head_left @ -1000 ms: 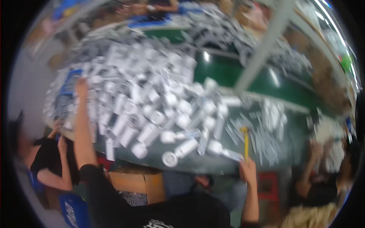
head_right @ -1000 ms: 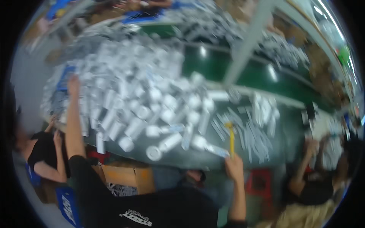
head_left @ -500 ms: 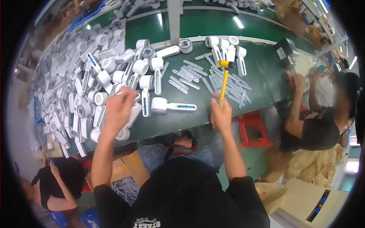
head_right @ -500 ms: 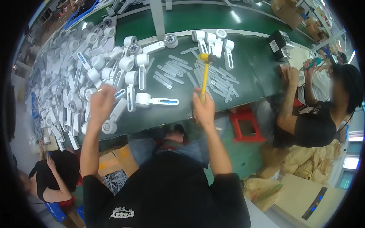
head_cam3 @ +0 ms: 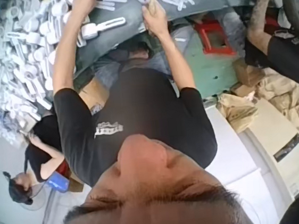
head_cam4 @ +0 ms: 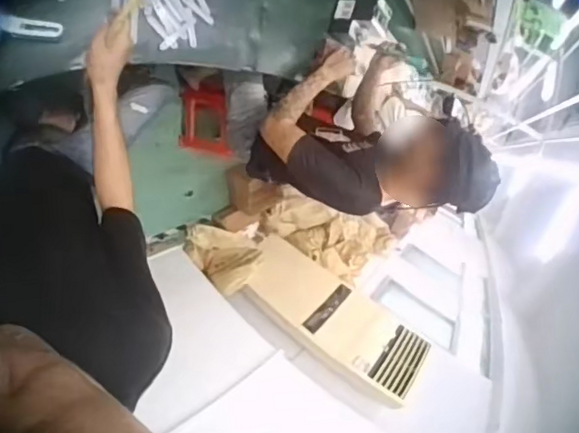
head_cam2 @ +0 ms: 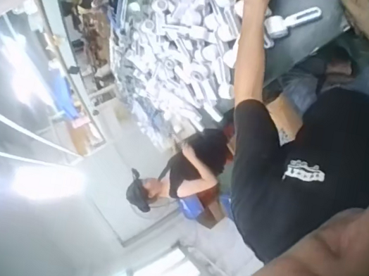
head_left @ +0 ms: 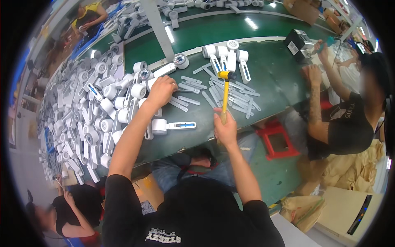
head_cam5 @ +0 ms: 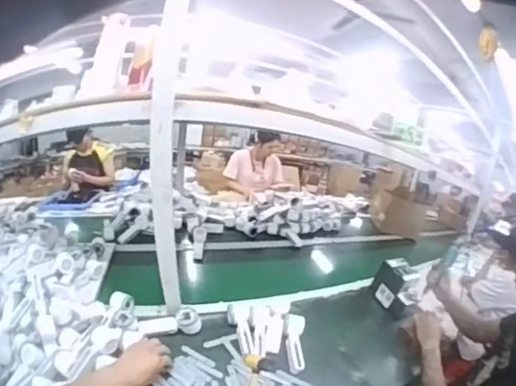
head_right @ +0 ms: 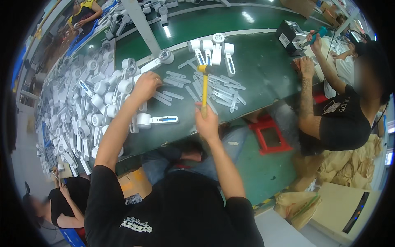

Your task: The worker uses a small hammer to tap and secure plastic components of portable fans on an assembly line.

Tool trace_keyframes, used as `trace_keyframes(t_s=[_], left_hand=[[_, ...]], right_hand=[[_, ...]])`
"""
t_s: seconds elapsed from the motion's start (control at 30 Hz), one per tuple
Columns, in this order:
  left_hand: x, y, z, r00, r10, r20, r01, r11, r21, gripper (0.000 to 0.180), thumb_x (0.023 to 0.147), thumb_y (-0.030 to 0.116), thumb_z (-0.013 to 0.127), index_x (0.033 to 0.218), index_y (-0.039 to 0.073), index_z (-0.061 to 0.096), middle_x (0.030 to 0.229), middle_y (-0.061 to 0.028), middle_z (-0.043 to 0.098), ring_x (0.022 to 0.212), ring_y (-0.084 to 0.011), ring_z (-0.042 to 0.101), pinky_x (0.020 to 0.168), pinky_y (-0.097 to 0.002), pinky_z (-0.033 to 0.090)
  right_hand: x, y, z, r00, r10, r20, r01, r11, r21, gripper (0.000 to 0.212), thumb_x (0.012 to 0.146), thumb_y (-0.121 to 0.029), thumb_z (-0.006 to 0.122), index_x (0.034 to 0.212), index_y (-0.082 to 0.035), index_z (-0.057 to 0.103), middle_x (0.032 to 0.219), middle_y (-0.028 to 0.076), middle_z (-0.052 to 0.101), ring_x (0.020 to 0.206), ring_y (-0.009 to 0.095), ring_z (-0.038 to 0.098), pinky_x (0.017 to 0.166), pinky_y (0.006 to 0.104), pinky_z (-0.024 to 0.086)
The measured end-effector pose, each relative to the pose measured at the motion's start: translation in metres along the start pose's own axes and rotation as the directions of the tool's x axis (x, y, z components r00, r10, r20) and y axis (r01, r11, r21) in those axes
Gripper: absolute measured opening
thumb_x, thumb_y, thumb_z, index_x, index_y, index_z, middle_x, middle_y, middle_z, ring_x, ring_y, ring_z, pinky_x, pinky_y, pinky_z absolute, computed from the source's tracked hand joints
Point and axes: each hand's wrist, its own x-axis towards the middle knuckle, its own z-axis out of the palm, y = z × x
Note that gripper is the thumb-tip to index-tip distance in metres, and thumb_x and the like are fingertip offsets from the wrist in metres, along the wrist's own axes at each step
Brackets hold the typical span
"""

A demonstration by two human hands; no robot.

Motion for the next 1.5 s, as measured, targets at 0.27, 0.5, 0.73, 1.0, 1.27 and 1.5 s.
trace_keyframes(t_s=[0.27,0.5,0.73,1.0,1.27,1.5], left_hand=[[-0.073,0.062,-0.070,0.989,-0.142,-0.036,0.096,0.812,-0.576,0.015,0.101,0.012,0.065,0.109,0.002,0.073,0.103,-0.0173,0.071,0.101,-0.0373,0.067,0.090,-0.0450,0.054],[-0.130,0.122,-0.065,0.972,-0.206,0.114,0.224,0.656,-0.720,0.019,0.098,0.011,0.071,0.114,0.004,0.076,0.109,-0.0145,0.072,0.106,-0.0347,0.066,0.095,-0.0440,0.054],[-0.136,0.104,-0.031,0.915,-0.287,-0.284,0.171,0.913,-0.371,0.079,0.081,0.018,0.088,0.152,0.009,0.056,0.126,-0.0117,0.071,0.126,-0.0369,0.059,0.113,-0.0491,0.045],[-0.143,0.099,-0.005,0.890,-0.383,-0.247,0.181,0.795,-0.579,0.081,0.086,0.017,0.086,0.156,0.007,0.047,0.117,-0.0111,0.075,0.126,-0.0389,0.058,0.112,-0.0476,0.046],[-0.142,0.096,-0.006,0.861,-0.424,-0.281,0.187,0.778,-0.600,0.054,0.085,0.017,0.084,0.134,0.009,0.063,0.110,-0.0078,0.073,0.121,-0.0359,0.062,0.108,-0.0476,0.048],[-0.136,0.090,-0.009,0.907,-0.159,-0.390,-0.016,0.912,-0.409,0.017,0.085,0.014,0.081,0.101,0.011,0.075,0.101,-0.0055,0.069,0.108,-0.0290,0.066,0.099,-0.0440,0.050]], right_hand=[[-0.015,-0.023,0.007,0.986,0.110,0.125,-0.117,0.992,0.053,0.039,0.108,-0.022,0.068,0.143,-0.005,0.064,0.069,-0.004,0.055,0.045,0.004,0.045,0.041,0.0250,0.035],[-0.056,-0.029,0.040,0.962,0.221,0.161,-0.210,0.974,-0.083,0.019,0.103,-0.017,0.075,0.115,-0.003,0.074,0.076,-0.002,0.063,0.047,0.003,0.048,0.041,0.0234,0.033],[-0.034,-0.039,0.033,0.984,0.135,0.115,-0.120,0.984,-0.130,0.015,0.103,-0.014,0.075,0.108,0.000,0.074,0.066,-0.003,0.061,0.047,0.004,0.049,0.042,0.0243,0.034],[-0.004,-0.040,0.054,0.950,0.032,0.312,0.148,0.832,-0.534,0.024,0.098,-0.021,0.079,0.115,-0.004,0.081,0.082,-0.001,0.069,0.078,0.007,0.058,0.071,0.0265,0.047],[0.013,-0.043,0.056,0.861,-0.114,0.495,0.426,0.692,-0.582,0.022,0.097,-0.021,0.079,0.114,-0.006,0.082,0.084,0.009,0.073,0.077,0.013,0.064,0.073,0.0319,0.051],[0.031,-0.072,0.057,0.829,0.248,0.502,0.263,0.619,-0.740,0.025,0.097,-0.027,0.080,0.114,-0.008,0.082,0.081,0.011,0.075,0.074,0.012,0.065,0.072,0.0329,0.053]])
